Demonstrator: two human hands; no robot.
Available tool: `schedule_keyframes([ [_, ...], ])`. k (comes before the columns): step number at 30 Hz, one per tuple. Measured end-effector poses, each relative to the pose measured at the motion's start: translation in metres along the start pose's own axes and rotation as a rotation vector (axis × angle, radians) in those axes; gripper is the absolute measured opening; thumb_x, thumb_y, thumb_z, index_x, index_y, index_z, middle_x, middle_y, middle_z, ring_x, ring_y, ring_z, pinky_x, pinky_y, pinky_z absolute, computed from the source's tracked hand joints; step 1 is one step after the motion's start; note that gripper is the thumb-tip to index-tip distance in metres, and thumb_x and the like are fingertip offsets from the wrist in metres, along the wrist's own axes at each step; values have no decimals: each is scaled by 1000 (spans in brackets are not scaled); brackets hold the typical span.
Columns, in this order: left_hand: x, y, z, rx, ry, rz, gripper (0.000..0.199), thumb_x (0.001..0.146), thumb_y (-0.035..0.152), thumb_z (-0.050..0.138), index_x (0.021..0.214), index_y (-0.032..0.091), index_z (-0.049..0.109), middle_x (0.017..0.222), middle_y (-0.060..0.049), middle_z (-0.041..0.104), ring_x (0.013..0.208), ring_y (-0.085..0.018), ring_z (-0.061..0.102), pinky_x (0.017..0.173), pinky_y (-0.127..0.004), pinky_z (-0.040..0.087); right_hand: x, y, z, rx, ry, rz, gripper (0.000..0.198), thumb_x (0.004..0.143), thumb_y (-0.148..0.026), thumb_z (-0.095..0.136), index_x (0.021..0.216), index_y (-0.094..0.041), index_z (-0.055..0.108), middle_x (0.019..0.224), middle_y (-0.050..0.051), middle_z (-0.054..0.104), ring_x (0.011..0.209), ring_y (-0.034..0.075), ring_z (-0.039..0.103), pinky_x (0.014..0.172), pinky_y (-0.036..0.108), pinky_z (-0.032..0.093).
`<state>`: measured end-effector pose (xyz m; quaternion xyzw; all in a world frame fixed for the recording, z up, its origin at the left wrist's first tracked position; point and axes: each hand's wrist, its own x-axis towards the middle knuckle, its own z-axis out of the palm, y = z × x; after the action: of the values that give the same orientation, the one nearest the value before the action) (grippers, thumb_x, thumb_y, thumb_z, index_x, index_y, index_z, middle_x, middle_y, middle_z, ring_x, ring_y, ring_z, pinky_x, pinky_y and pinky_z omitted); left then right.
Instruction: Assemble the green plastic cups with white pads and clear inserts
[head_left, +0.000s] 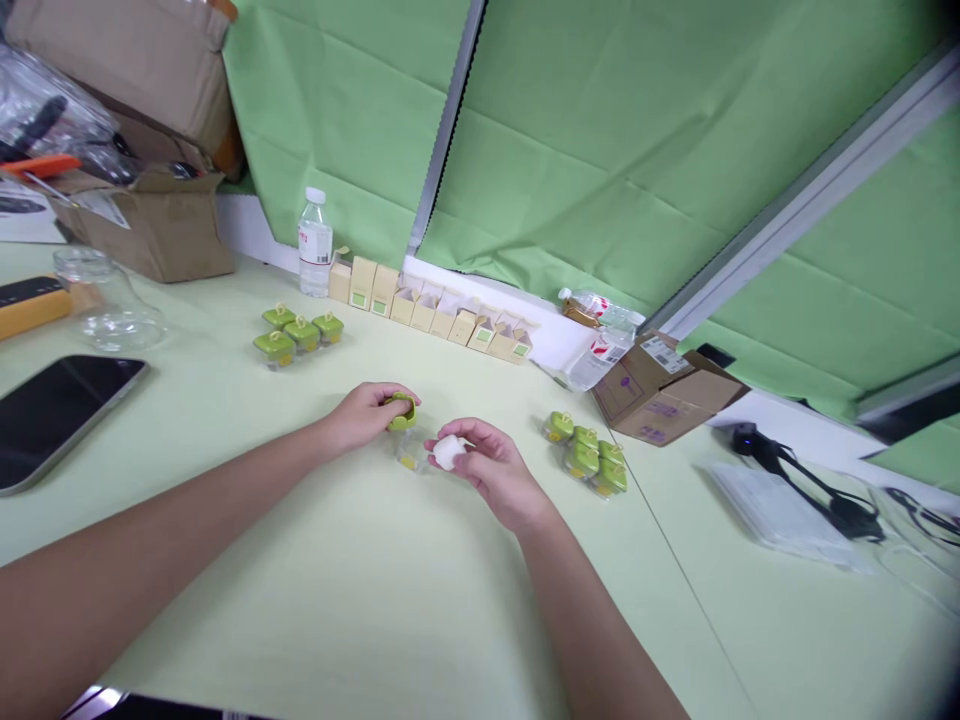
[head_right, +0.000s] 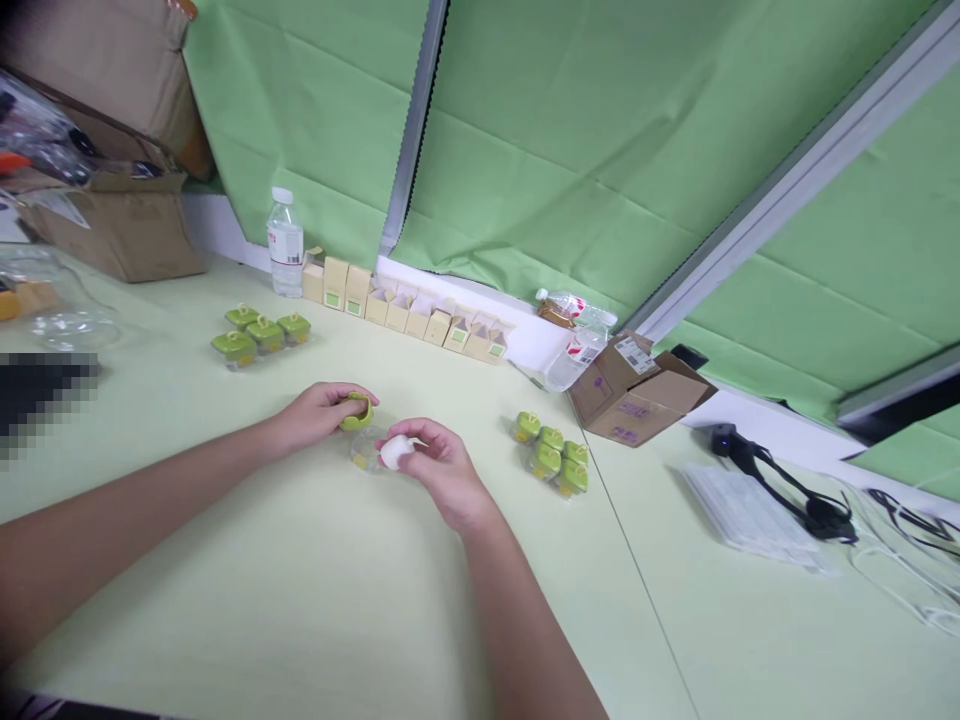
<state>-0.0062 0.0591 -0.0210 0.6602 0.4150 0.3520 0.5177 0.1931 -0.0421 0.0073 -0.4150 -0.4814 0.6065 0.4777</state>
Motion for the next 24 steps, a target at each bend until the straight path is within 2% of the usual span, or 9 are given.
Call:
schedule_keyframes([
  [5, 4, -5, -2, 58, 14, 97, 29, 79, 39, 57, 92, 18, 74, 84, -3, 71, 76, -17, 63, 67, -26, 48, 5, 0, -8, -180, 170, -19, 24, 70, -23, 70, 94, -20, 70, 91, 4, 73, 89, 19, 67, 78, 30, 51],
  [7, 6, -6, -5, 79, 50, 92, 30, 80, 38, 56, 93, 17, 73, 83, -4, 72, 73, -16, 63, 67, -26, 48, 8, 0, -12, -237, 265, -38, 24, 68, -25, 69, 91, -19, 70, 89, 4, 72, 78, 17, 63, 70, 28, 50],
  [11, 8, -7, -14, 225, 136, 106, 28, 82, 34, 52, 93, 19, 73, 86, -3, 72, 71, -15, 62, 66, -26, 47, 12, 4, -22, -284, 390, -8, 30, 70, -35, 66, 95, -18, 66, 91, 6, 70, 70, 17, 60, 60, 28, 47],
  [16, 3, -8, -18, 480, 89, 167, 28, 83, 30, 48, 90, 21, 74, 79, -1, 73, 66, -17, 61, 65, -28, 47, 14, 12, -32, -775, 469, 26, 27, 76, -38, 60, 95, -20, 66, 77, 1, 67, 68, 17, 59, 62, 28, 43],
  [18, 0, -6, -20, 549, 39, 204, 29, 83, 29, 48, 92, 22, 74, 88, -3, 74, 76, -19, 65, 72, -29, 48, 13, 12, -33, -943, 448, 58, 23, 78, -38, 58, 92, -22, 67, 75, 0, 66, 69, 18, 59, 64, 29, 42],
  [21, -6, 9, -30, 568, -53, 182, 39, 83, 38, 53, 116, 23, 68, 121, -5, 68, 101, -23, 65, 84, -29, 50, 11, 8, -29, -1063, 418, 56, 23, 80, -39, 54, 92, -24, 67, 78, 0, 67, 72, 18, 60, 67, 29, 43],
  [22, -9, 17, -36, 548, -77, 149, 46, 83, 44, 54, 124, 25, 63, 130, -6, 63, 107, -23, 63, 86, -29, 50, 10, 7, -27, -1080, 408, 45, 23, 81, -39, 53, 92, -24, 67, 78, 0, 67, 72, 18, 61, 67, 29, 43],
  [24, -18, 35, -57, 524, -65, 98, 54, 85, 53, 51, 131, 27, 58, 135, -5, 60, 114, -24, 61, 88, -29, 51, 9, 4, -24, -1106, 387, 32, 23, 83, -40, 51, 91, -24, 66, 78, 0, 67, 71, 17, 60, 66, 28, 42],
])
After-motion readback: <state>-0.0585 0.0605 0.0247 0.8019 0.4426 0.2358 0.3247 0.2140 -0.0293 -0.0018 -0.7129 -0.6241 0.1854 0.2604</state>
